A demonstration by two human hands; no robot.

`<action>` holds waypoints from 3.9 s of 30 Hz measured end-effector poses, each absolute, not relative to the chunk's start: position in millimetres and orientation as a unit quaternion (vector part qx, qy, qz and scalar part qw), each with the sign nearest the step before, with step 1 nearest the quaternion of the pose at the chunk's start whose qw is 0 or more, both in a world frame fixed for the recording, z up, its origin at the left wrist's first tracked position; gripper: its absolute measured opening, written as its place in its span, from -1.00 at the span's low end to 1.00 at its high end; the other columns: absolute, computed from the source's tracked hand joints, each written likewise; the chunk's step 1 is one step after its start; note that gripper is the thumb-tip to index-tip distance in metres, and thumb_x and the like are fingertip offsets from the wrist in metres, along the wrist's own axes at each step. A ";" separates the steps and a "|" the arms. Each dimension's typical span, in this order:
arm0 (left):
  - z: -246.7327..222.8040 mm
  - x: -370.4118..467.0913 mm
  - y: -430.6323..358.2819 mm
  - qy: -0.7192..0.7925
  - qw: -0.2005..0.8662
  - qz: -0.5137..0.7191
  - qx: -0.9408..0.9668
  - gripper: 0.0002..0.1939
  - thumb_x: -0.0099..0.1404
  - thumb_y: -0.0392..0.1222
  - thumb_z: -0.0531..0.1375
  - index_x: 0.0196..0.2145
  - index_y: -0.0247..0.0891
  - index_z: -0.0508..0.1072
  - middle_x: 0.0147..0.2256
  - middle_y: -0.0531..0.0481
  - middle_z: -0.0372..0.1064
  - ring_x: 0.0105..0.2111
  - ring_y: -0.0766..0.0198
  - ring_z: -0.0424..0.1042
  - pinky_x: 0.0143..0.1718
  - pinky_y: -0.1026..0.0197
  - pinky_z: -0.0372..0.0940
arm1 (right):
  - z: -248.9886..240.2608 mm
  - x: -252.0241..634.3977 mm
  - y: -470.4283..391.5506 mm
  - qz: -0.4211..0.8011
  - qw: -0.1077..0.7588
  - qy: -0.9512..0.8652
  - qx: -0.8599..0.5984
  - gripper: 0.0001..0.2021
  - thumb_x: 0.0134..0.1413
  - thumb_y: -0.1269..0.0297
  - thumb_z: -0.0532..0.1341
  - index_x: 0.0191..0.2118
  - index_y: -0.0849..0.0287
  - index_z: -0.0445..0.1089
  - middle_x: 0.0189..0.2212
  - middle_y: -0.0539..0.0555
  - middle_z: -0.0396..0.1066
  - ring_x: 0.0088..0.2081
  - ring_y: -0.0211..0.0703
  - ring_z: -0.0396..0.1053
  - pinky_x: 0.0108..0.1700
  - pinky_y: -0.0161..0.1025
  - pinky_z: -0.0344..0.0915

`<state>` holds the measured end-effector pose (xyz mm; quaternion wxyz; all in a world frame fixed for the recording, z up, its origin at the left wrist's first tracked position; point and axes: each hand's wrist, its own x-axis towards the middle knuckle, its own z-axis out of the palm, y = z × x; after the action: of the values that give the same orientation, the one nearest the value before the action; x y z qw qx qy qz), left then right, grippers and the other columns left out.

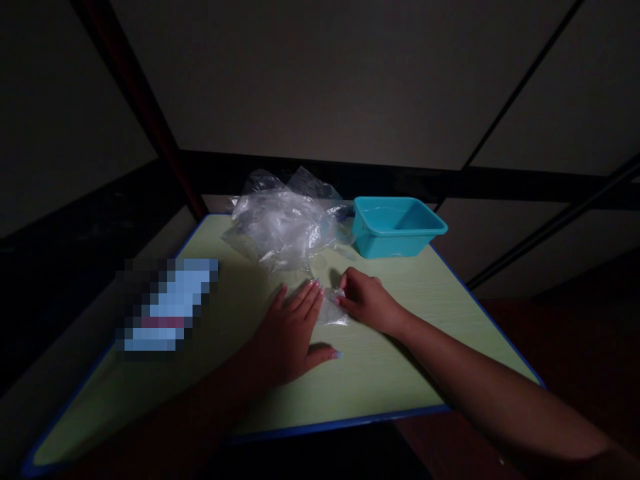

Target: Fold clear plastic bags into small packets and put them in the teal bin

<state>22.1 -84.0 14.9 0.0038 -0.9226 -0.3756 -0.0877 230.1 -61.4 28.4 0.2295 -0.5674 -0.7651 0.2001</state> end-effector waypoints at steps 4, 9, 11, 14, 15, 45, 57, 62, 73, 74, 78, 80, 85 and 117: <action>17.3 21.8 -79.4 -0.417 0.005 -0.070 -0.906 -0.23 0.35 0.19 0.01 0.27 -0.49 0.12 0.30 -0.36 -0.03 0.31 -0.07 -0.02 0.23 -0.24 -0.06 | 21.2 233.1 -58.1 0.252 0.265 -0.753 -0.546 -0.78 0.02 0.40 0.25 -0.18 0.14 0.28 -0.58 -0.15 0.26 -0.51 -0.26 0.21 -0.37 -0.30 0.06; 25.1 16.7 -70.6 -0.448 -0.013 -0.069 -0.891 -0.21 0.33 0.12 0.05 0.28 -0.58 0.06 0.29 -0.44 -0.04 0.29 -0.10 0.01 0.19 -0.21 0.06 | 15.9 233.4 -52.5 0.258 0.272 -0.756 -0.536 -0.92 0.02 0.40 0.26 -0.31 0.17 0.39 -0.50 -0.04 0.35 -0.46 -0.25 0.24 -0.38 -0.31 0.09; 24.9 15.4 -69.8 -0.437 -0.021 -0.073 -0.896 -0.21 0.33 0.13 0.06 0.29 -0.55 0.04 0.30 -0.42 -0.06 0.30 -0.09 -0.01 0.20 -0.20 0.04 | 15.3 232.5 -51.9 0.261 0.275 -0.756 -0.533 -0.97 0.01 0.40 0.25 -0.37 0.17 0.39 -0.49 -0.02 0.37 -0.45 -0.24 0.25 -0.38 -0.31 0.10; 20.6 16.3 -72.3 -0.399 -0.031 -0.069 -0.914 -0.23 0.33 0.16 0.03 0.30 -0.44 0.05 0.31 -0.34 -0.09 0.32 -0.05 -0.05 0.23 -0.21 -0.05 | 14.1 231.9 -52.6 0.268 0.286 -0.750 -0.533 -0.97 0.02 0.39 0.24 -0.36 0.16 0.37 -0.50 -0.04 0.35 -0.45 -0.25 0.26 -0.39 -0.32 0.10; 18.8 17.2 -73.9 -0.389 -0.032 -0.067 -0.918 -0.24 0.33 0.18 0.02 0.30 -0.42 0.05 0.32 -0.32 -0.09 0.32 -0.04 -0.06 0.25 -0.22 -0.08 | 13.7 232.2 -52.9 0.270 0.289 -0.748 -0.533 -0.94 0.03 0.39 0.23 -0.32 0.16 0.36 -0.52 -0.06 0.34 -0.47 -0.25 0.25 -0.40 -0.32 0.10; 16.9 40.6 -108.3 -0.416 -0.006 -0.143 -0.898 -0.44 0.42 -0.19 -0.05 0.34 -0.08 -0.01 0.36 -0.21 -0.22 0.35 -0.11 -0.21 0.21 -0.39 -0.14 | 35.4 262.1 -51.7 0.301 0.234 -0.855 -0.351 -0.44 0.00 0.50 0.24 0.17 0.08 0.28 0.21 0.22 0.22 0.26 0.03 0.10 0.24 0.18 -0.05; 22.5 34.6 -116.1 -0.365 -0.035 -0.167 -0.915 -0.41 0.40 -0.18 -0.01 0.34 0.01 -0.02 0.37 -0.16 -0.21 0.33 -0.20 -0.17 0.18 -0.43 -0.18 | 43.3 254.2 -61.0 0.404 0.123 -0.866 -0.267 -0.71 0.17 0.43 0.23 -0.07 -0.10 0.50 -0.04 0.03 0.51 0.16 -0.08 0.29 0.29 0.23 -0.52; 41.5 30.2 -105.4 -0.407 -0.126 -0.276 -0.862 -0.44 0.18 0.03 0.22 0.08 -0.30 0.36 0.06 -0.28 0.33 0.07 -0.10 0.27 0.08 -0.15 0.15 | 42.3 251.3 -63.1 0.425 0.137 -0.851 -0.276 -0.70 0.18 0.44 0.23 -0.02 -0.05 0.48 -0.04 0.04 0.49 0.11 -0.09 0.35 0.30 0.19 -0.51; 46.8 24.6 -93.4 -0.471 -0.353 -0.174 -0.789 -0.75 0.18 -0.12 0.11 -0.60 -0.23 0.27 -0.62 0.12 0.20 -0.57 0.33 0.20 -0.54 0.28 -0.03 | 37.7 247.7 -62.3 0.473 0.173 -0.802 -0.320 -0.84 0.16 0.30 0.24 -0.16 0.13 0.53 -0.26 0.00 0.57 -0.19 -0.10 0.50 0.25 0.14 -0.03; 47.2 23.0 -90.9 -0.477 -0.367 -0.163 -0.782 -0.73 0.17 -0.11 0.10 -0.62 -0.23 0.25 -0.64 0.13 0.17 -0.59 0.34 0.19 -0.55 0.29 -0.04 | 35.7 248.1 -61.5 0.493 0.194 -0.784 -0.324 -0.83 0.14 0.27 0.26 -0.17 0.15 0.53 -0.27 0.02 0.57 -0.21 -0.12 0.50 0.17 0.08 0.15; 47.7 18.0 -82.2 -0.479 -0.441 -0.154 -0.743 -0.74 0.14 -0.07 0.10 -0.61 -0.22 0.25 -0.67 0.15 0.20 -0.63 0.33 0.29 -0.57 0.31 0.06 | 29.0 248.6 -58.3 0.513 0.278 -0.732 -0.353 -0.76 0.02 0.20 0.34 -0.19 0.20 0.52 -0.25 0.09 0.53 -0.22 -0.15 0.47 -0.11 -0.15 0.38; 46.5 17.4 -79.7 -0.480 -0.460 -0.162 -0.729 -0.75 0.15 -0.06 0.09 -0.59 -0.22 0.25 -0.69 0.15 0.22 -0.67 0.32 0.31 -0.59 0.31 0.09 | 26.2 247.5 -57.7 0.496 0.299 -0.728 -0.366 -0.77 -0.02 0.21 0.36 -0.23 0.20 0.52 -0.30 0.08 0.51 -0.26 -0.17 0.45 -0.15 -0.17 0.38; 41.6 17.8 -75.2 -0.486 -0.448 -0.186 -0.726 -0.76 0.18 -0.07 0.08 -0.57 -0.22 0.26 -0.71 0.16 0.22 -0.71 0.34 0.29 -0.64 0.33 0.08 | 18.0 239.8 -60.0 0.491 0.317 -0.711 -0.391 -0.74 0.00 0.21 0.32 -0.16 0.19 0.48 -0.43 -0.01 0.42 -0.38 -0.22 0.37 -0.28 -0.23 0.32; 37.1 17.5 -81.9 -0.316 -0.048 -0.055 -0.946 -0.81 0.38 -0.33 0.00 -0.27 -0.28 0.41 -0.30 -0.05 0.41 -0.33 0.18 0.40 -0.34 0.18 0.28 | 14.3 213.5 -60.8 0.269 0.289 -0.827 -0.400 -0.80 0.02 0.54 0.10 -0.24 0.13 0.26 -0.53 -0.13 0.24 -0.49 -0.29 0.22 -0.40 -0.38 0.05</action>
<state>17.5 -81.9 37.1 -0.0483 -0.9459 -0.3162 -0.0547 213.5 -60.8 14.3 0.2893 -0.4002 -0.8270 0.2685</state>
